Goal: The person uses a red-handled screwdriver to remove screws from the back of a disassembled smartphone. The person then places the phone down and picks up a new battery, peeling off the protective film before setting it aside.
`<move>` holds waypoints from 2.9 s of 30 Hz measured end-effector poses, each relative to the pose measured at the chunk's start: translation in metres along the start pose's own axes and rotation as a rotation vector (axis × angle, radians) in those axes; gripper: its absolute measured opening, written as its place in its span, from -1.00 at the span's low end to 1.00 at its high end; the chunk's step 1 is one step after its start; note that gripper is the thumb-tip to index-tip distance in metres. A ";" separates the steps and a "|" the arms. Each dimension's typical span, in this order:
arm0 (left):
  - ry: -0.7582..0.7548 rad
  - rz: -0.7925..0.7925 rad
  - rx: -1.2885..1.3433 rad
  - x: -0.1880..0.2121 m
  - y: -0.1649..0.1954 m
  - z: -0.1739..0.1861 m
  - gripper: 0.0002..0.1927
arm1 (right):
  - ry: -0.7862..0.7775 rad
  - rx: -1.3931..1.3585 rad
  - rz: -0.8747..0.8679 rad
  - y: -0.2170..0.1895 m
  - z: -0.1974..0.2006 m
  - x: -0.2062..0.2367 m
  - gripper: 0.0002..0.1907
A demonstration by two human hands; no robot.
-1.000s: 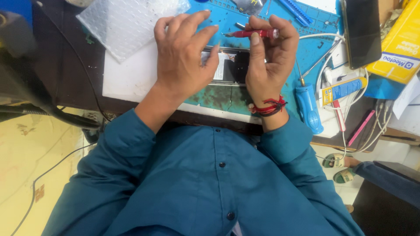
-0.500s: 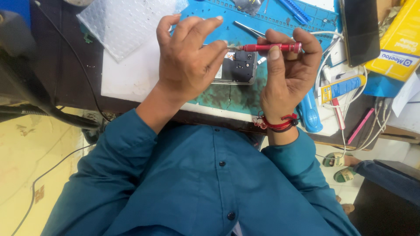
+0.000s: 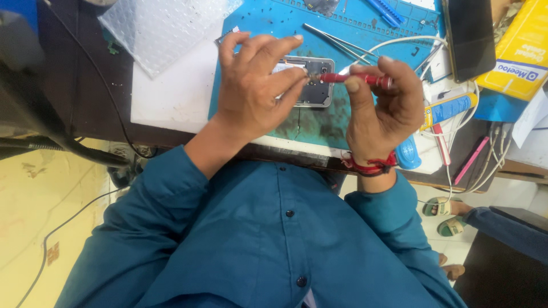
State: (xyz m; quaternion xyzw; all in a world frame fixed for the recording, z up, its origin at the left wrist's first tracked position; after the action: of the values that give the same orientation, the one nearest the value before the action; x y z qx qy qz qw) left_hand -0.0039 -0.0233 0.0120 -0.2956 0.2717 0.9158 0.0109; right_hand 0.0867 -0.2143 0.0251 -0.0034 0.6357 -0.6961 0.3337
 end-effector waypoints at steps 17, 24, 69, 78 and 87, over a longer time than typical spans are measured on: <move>-0.203 -0.049 -0.039 0.027 0.021 -0.022 -0.71 | -0.295 0.416 0.093 -0.028 0.012 0.001 -0.57; -0.192 -0.047 -0.033 0.027 0.022 -0.020 -0.73 | -0.370 0.424 0.111 -0.036 0.008 -0.008 -0.62; -0.200 -0.030 -0.022 0.023 0.023 -0.018 -0.79 | -0.941 1.005 0.262 -0.077 -0.013 -0.086 -0.70; -0.176 -0.046 0.021 0.022 0.023 -0.019 -0.77 | -0.521 0.335 -0.036 -0.042 0.000 -0.086 -0.88; -0.175 -0.050 0.016 0.022 0.022 -0.017 -0.77 | -0.228 -0.126 0.059 0.032 -0.071 -0.045 -0.61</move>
State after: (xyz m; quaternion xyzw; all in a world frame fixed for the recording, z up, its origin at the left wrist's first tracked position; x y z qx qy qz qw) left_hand -0.0167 -0.0541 -0.0006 -0.2212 0.2696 0.9353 0.0598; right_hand 0.1061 -0.1293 0.0020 -0.0848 0.6361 -0.6398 0.4230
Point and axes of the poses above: each hand's wrist, its own x-axis away from the middle knuckle, its own z-axis out of the back of the hand, y = z × x, the point moved 3 cm from there along -x, towards the middle knuckle, and after that the axes turned 2 degrees about -y, right-handed, at the moved point
